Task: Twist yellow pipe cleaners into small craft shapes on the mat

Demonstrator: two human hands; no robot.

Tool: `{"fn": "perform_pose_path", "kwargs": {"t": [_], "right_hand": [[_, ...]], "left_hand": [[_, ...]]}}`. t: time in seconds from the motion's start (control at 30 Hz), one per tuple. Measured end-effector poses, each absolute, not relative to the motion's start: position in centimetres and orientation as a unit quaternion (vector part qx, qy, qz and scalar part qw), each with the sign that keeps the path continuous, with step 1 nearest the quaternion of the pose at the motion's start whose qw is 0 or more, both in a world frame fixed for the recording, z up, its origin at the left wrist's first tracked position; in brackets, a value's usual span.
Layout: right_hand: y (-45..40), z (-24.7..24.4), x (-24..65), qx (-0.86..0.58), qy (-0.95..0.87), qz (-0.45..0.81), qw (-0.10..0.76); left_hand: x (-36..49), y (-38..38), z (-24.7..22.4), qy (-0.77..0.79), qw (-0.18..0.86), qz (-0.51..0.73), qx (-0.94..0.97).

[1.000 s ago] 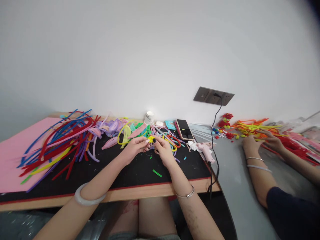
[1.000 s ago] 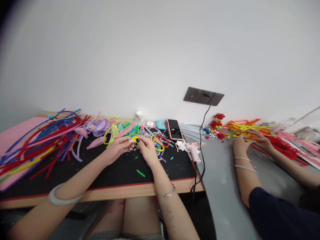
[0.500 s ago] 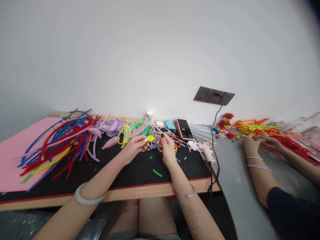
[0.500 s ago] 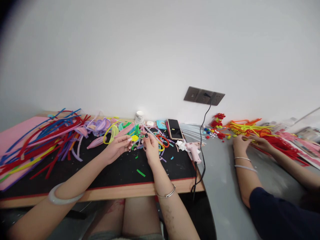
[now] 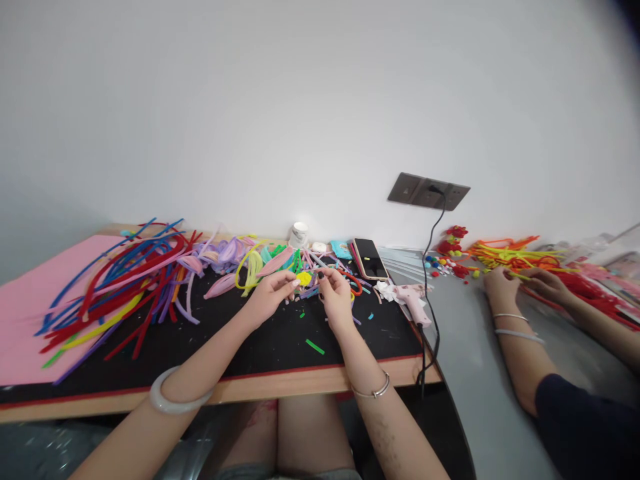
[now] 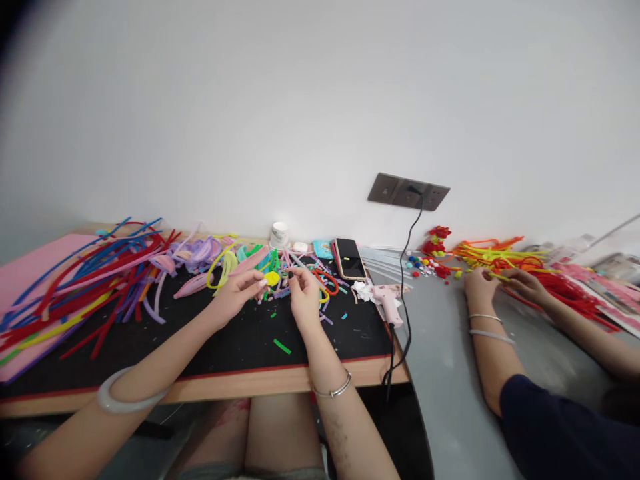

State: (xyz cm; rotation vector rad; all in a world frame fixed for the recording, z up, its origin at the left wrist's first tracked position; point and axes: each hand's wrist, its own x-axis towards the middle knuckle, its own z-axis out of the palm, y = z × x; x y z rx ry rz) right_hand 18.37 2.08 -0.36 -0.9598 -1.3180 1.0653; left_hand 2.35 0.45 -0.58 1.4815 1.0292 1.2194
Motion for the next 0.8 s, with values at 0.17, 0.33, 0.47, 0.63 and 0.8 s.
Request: {"fn": "perform_pose_path", "kwargs": {"t": [0.17, 0.33, 0.47, 0.63, 0.8], "right_hand": [[1.9, -0.1, 18.3, -0.408, -0.534, 0.467, 0.574], [2.3, -0.1, 18.6, -0.423, -0.468, 0.468, 0.619], [2.5, -0.3, 18.9, -0.437, -0.466, 0.440, 0.631], [2.4, -0.1, 18.9, -0.440, -0.469, 0.433, 0.632], [2.6, -0.3, 18.8, -0.404, -0.481, 0.453, 0.633]], "left_hand": [[2.4, 0.2, -0.3, 0.421, 0.447, 0.457, 0.643], [2.6, -0.8, 0.3, 0.427, 0.427, 0.336, 0.723], [2.5, -1.2, 0.3, 0.419, 0.356, 0.284, 0.786], [2.1, -1.1, 0.2, 0.454, 0.254, 0.251, 0.816], [1.8, -0.8, 0.6, 0.538, 0.150, 0.265, 0.786]]}}
